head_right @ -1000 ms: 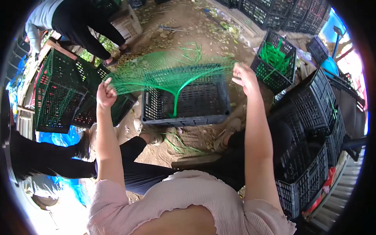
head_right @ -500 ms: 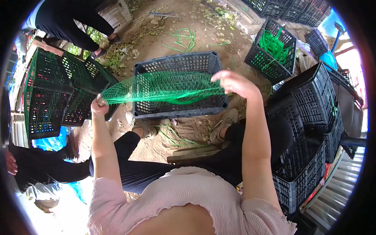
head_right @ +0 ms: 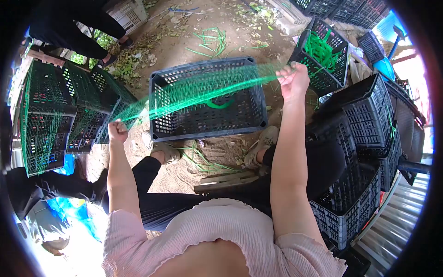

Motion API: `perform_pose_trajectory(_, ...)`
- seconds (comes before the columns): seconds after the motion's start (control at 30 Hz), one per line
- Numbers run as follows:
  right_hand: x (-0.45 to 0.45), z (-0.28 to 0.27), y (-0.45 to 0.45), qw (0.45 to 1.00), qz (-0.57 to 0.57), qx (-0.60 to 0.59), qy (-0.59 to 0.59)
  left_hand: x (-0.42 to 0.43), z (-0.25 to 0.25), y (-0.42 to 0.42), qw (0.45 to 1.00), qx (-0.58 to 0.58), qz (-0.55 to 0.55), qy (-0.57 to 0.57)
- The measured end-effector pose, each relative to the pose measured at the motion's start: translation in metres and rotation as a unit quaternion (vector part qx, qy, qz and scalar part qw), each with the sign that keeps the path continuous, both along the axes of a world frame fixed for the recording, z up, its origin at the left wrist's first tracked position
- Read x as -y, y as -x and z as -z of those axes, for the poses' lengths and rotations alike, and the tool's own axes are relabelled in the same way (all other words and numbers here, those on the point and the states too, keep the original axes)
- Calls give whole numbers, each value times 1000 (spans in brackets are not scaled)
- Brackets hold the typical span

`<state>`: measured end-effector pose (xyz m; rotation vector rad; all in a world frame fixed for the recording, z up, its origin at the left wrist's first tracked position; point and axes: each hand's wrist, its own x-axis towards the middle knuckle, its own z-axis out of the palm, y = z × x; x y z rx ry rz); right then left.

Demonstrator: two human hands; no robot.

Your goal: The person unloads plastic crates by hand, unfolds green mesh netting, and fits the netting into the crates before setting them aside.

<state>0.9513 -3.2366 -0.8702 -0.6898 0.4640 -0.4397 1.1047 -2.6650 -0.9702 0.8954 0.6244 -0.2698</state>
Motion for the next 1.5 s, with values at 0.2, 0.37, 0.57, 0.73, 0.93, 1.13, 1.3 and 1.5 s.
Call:
perform_pose_trajectory(0.2, 18, 24, 16, 932, -245, -204, 174, -10, 14, -18, 992, -35, -115, -25)
perform_pose_trajectory(0.37, 36, 41, 21, 913, -330, -179, 159, -5, -1, -38, 992, 47, 64, 101)
perform_pose_trajectory(0.57, 45, 58, -18, 989, 33, -146, 16, 11, -11, -32, 976, 75, 181, 96)
perform_pose_trajectory(0.73, 59, 94, -43, 979, -43, -186, 69, 14, -6, -42, 923, 254, 140, 253)
perform_pose_trajectory(0.93, 40, 69, -37, 797, -430, -211, 368, 22, 6, -76, 948, 250, 112, 164)
perform_pose_trajectory(1.13, 48, 87, -72, 895, -137, -343, 250, 48, 27, -115, 970, 184, 144, 69)
perform_pose_trajectory(1.3, 84, 137, -133, 918, 6, -352, 181, 58, 51, -168, 985, 3, 170, 15)
perform_pose_trajectory(1.5, 104, 217, -144, 815, -123, -545, 151, 61, 108, -170, 906, -215, 272, -242)
